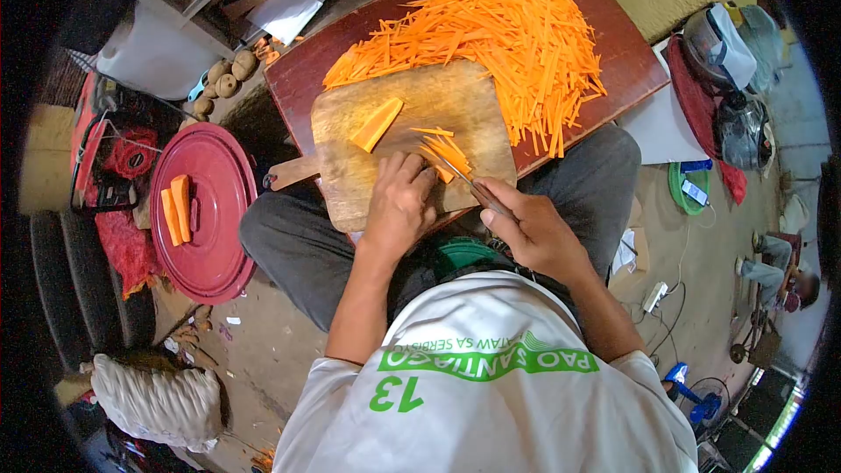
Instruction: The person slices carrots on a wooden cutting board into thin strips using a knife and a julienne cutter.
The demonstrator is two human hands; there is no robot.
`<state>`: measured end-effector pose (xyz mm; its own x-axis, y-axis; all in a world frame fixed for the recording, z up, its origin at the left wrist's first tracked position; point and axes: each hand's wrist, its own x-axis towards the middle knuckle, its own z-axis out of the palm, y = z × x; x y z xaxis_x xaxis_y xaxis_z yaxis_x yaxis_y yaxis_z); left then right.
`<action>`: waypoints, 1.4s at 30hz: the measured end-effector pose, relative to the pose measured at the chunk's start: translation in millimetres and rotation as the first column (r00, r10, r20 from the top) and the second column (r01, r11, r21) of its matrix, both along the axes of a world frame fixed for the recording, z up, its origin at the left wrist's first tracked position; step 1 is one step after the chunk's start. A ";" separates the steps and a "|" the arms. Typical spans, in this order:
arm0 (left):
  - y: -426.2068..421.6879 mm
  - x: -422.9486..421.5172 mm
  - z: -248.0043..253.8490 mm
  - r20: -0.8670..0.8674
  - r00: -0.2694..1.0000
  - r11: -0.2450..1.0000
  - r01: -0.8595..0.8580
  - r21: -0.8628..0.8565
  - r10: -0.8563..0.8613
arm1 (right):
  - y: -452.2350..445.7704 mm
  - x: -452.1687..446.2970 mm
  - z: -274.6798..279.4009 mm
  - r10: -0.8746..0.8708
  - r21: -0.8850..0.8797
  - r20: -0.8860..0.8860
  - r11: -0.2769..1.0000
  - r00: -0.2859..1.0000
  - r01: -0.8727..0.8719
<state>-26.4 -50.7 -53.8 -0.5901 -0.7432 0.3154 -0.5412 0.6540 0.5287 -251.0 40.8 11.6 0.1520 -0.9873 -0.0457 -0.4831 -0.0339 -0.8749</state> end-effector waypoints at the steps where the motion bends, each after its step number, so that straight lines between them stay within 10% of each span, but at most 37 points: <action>1: -0.5 1.1 -1.9 0.003 1.000 1.000 0.002 -0.001 -0.002 | -0.1 0.3 3.4 0.000 0.038 -0.006 0.999 1.000 0.000; 42: 7.8 -6.9 -8.3 -0.028 0.999 0.991 -0.025 -0.130 0.022 | -14.5 -1.1 15.7 0.117 0.212 -0.057 0.972 0.991 -0.102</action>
